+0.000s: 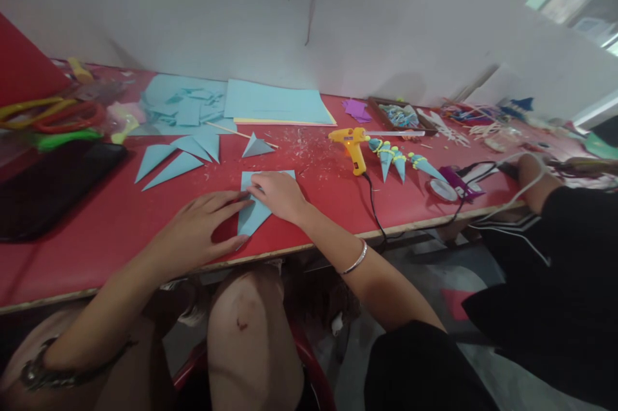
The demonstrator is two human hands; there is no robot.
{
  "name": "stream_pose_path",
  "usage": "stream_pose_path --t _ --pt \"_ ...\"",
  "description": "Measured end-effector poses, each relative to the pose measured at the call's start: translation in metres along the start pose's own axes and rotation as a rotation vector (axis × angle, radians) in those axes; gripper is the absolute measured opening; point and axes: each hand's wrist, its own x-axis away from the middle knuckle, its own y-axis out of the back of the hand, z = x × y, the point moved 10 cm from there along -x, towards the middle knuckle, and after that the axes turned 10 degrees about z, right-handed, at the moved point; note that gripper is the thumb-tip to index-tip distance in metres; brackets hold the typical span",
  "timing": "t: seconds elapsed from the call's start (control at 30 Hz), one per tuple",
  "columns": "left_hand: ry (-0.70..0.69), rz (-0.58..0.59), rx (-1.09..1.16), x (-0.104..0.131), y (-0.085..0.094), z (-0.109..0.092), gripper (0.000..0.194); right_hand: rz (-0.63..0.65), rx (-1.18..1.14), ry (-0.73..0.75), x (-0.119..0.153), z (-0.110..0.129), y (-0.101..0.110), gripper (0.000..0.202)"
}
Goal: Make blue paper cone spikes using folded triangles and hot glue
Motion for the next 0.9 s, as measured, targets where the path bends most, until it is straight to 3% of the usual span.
stream_pose_path --t 0.27,0.37,0.57,0.73,0.9 --pt "0.053 0.079 -0.024 0.0 -0.007 0.007 0.06 -0.095 -0.14 0.04 0.007 -0.008 0.014 0.014" --pt "0.05 0.095 -0.028 0.001 -0.008 0.008 0.062 -0.069 -0.081 0.057 0.023 -0.002 0.018 0.035" --pt "0.03 0.107 -0.015 0.001 -0.009 0.009 0.065 0.049 0.022 0.037 0.056 0.021 0.004 0.071" --pt "0.03 0.109 -0.016 0.001 -0.01 0.011 0.066 0.024 0.067 0.001 0.055 0.027 0.001 0.074" --pt "0.028 0.137 -0.021 0.0 -0.01 0.011 0.066 0.074 0.033 -0.068 0.051 0.007 -0.002 0.071"
